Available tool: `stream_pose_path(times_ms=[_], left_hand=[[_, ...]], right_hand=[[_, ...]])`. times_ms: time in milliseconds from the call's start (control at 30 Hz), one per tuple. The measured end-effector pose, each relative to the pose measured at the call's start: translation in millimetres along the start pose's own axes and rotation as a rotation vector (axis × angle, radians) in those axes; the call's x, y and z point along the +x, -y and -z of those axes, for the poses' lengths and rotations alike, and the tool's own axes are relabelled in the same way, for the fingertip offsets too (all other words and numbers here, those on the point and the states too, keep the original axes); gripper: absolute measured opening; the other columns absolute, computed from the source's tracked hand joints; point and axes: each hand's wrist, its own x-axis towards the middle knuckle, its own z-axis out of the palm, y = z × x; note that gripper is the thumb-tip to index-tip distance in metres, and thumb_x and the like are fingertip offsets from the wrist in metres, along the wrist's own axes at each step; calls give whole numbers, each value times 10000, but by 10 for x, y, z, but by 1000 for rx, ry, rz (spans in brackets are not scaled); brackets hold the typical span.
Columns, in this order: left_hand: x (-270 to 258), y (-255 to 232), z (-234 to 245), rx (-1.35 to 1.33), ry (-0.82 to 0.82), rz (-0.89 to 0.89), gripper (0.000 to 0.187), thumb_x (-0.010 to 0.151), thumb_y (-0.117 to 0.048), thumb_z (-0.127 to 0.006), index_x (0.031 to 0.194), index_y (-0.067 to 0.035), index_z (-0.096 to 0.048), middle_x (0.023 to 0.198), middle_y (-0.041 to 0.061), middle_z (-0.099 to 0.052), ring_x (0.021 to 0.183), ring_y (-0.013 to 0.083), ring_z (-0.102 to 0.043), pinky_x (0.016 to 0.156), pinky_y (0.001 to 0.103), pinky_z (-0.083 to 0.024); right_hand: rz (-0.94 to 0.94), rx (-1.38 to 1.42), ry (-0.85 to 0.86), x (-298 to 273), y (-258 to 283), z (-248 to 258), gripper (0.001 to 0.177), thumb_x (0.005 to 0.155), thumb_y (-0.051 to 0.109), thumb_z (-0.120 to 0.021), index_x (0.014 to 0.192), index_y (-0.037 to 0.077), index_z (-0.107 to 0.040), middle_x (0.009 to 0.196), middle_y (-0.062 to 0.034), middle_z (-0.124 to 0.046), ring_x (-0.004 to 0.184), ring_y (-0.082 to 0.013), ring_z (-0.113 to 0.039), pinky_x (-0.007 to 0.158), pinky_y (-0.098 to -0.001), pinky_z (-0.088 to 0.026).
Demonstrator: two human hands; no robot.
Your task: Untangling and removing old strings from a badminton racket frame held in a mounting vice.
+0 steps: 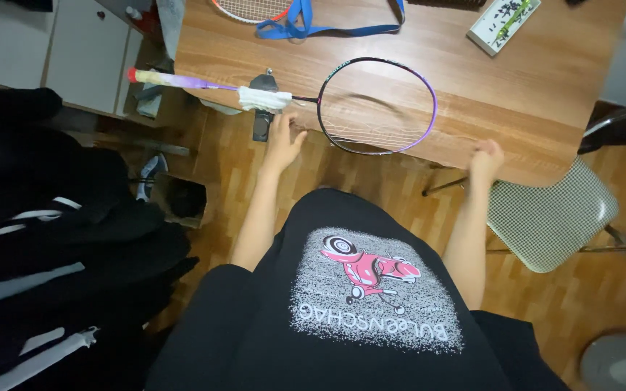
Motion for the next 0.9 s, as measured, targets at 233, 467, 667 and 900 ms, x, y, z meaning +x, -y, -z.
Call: stream_pose_path(times_ms=[233,467,667,900], left_hand=[[-198,269,-370,12,-219,124,256,918,16,-665,1154,-33,-577,1124,139,-566,943,269,-652,824,373,-566],[-208,529,-422,-127,-249,453,216,913,-74,-679,1101,-33,-581,934,109,-659,808,216,-668,725,322,-553],[-306,717,-438,60,-95,396,153,816,-119,-721,946,-42,-697,850,104,-682,815,232,-655,748,355,-530],[-533,605,-606,-119,-71,258,157,865,-94,-713,988,-31,-639,1088,142,-569,886,204,-596,781,322,-527]], right_hand=[[318,-131,-442,306,-691,2194,153,847,-37,-541,873,-8,-689,878,-65,-692,839,-195,-617,764,-357,-517],[279,-384,-1471,-577,-914,4411,302,933,196,-470,1012,0,-684,1047,-217,-748,867,-371,-727,747,-441,-565],[-71,-567,-729,-682,1,3129,275,919,74,-543,1058,52,-780,1089,-133,-764,1012,-286,-711,895,-412,-516],[172,-15,479,-240,267,-7,406,1051,58,-477,1422,79,-641,1380,-71,-670,961,-87,-662,818,-230,-558]])
